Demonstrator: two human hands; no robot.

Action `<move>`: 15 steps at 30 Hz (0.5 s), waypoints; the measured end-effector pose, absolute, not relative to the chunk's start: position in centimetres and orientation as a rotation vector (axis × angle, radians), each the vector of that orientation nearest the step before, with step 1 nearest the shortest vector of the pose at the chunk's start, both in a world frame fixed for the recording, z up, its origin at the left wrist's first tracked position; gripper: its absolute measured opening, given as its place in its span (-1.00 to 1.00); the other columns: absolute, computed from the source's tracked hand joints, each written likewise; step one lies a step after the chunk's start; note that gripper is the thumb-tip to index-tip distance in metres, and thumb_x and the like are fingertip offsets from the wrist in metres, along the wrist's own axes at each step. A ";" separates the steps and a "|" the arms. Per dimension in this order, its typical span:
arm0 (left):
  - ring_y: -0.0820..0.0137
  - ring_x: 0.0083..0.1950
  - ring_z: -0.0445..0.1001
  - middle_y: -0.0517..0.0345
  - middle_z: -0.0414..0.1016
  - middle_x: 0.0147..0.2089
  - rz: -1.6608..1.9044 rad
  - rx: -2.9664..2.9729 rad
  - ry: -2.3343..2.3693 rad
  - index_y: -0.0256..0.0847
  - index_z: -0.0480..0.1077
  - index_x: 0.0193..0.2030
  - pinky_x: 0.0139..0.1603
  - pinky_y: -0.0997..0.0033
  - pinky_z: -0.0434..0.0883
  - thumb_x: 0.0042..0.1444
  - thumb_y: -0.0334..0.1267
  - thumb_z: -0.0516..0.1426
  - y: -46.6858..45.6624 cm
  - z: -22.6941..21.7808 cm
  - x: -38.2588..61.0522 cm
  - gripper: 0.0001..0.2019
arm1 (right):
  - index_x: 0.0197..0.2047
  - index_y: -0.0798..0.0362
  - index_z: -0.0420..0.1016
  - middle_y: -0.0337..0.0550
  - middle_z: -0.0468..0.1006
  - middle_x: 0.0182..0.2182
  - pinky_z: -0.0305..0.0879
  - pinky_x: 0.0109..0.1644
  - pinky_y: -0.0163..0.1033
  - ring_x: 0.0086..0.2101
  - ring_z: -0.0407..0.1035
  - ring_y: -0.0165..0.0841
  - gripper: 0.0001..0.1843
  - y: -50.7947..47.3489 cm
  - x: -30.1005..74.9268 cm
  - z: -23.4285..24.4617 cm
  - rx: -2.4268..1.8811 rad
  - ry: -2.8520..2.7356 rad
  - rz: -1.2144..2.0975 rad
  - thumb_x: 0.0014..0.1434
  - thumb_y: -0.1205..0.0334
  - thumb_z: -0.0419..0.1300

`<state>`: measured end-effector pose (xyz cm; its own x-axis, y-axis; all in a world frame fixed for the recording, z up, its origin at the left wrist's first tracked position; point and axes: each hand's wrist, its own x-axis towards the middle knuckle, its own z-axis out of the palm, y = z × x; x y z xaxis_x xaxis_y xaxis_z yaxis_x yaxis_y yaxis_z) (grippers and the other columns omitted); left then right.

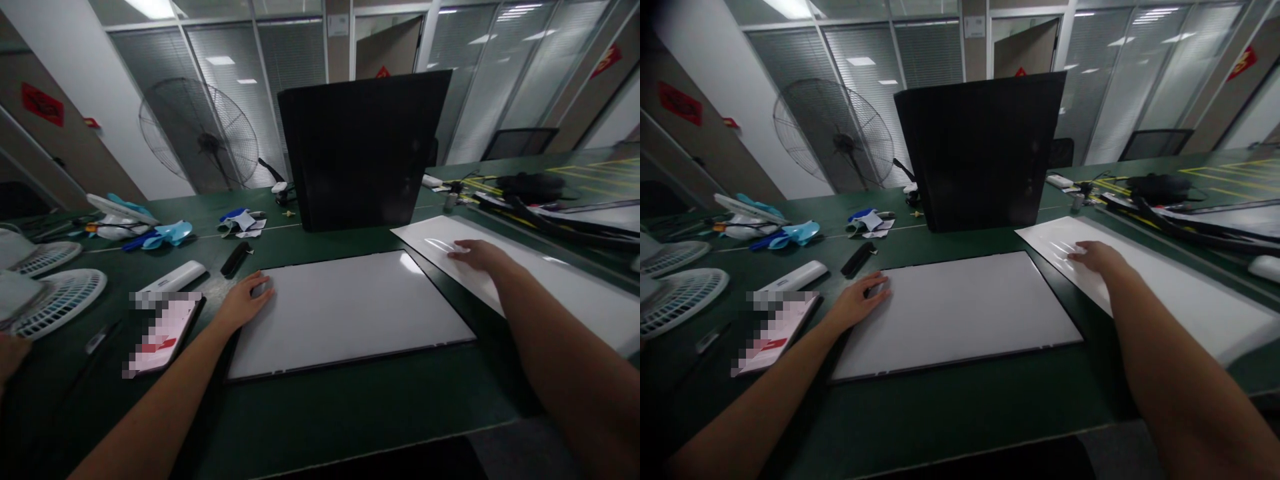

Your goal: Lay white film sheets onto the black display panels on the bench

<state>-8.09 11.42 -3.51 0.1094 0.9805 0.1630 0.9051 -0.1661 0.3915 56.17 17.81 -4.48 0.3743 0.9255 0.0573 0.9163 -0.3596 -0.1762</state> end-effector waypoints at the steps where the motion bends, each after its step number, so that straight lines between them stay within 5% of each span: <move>1: 0.04 0.41 0.40 -0.05 0.33 0.48 0.566 2.186 1.896 -0.12 0.53 0.23 0.40 0.04 0.34 0.21 0.13 0.14 11.4 -3.5 -8.1 -0.44 | 0.33 0.24 0.46 0.31 0.61 -0.02 0.25 -0.15 -0.09 -0.30 0.47 -0.17 -0.28 17.8 56.2 -4.5 -2.480 -1.640 0.143 0.33 -0.15 0.20; 7: 0.04 0.43 0.38 -0.09 0.32 0.48 0.544 2.192 1.911 -0.19 0.51 0.26 0.41 0.07 0.33 0.23 0.13 0.11 11.2 -3.4 -7.8 -0.41 | 0.47 0.12 0.27 0.36 0.33 0.33 0.20 0.14 0.00 0.18 0.33 0.04 -0.14 17.0 55.2 -5.1 -2.500 -1.616 0.199 0.35 -0.32 0.07; 11: 0.02 0.41 0.39 -0.08 0.32 0.49 0.544 2.201 1.910 -0.18 0.52 0.26 0.40 0.07 0.35 0.23 0.12 0.12 11.3 -3.3 -7.9 -0.42 | 0.47 0.43 0.15 0.72 -0.08 0.43 0.03 0.28 0.20 0.39 -0.06 0.31 0.20 16.8 54.1 -5.5 -2.566 -1.543 0.079 0.23 -0.54 0.00; 15: 0.03 0.42 0.39 -0.09 0.34 0.47 0.553 2.213 1.912 -0.20 0.53 0.25 0.44 0.10 0.30 0.23 0.11 0.13 11.4 -3.5 -8.0 -0.42 | 0.38 0.44 0.28 0.70 0.23 0.30 0.15 0.23 0.17 0.27 0.19 0.29 0.10 16.8 53.4 -5.1 -2.564 -1.598 0.078 0.27 -0.48 0.01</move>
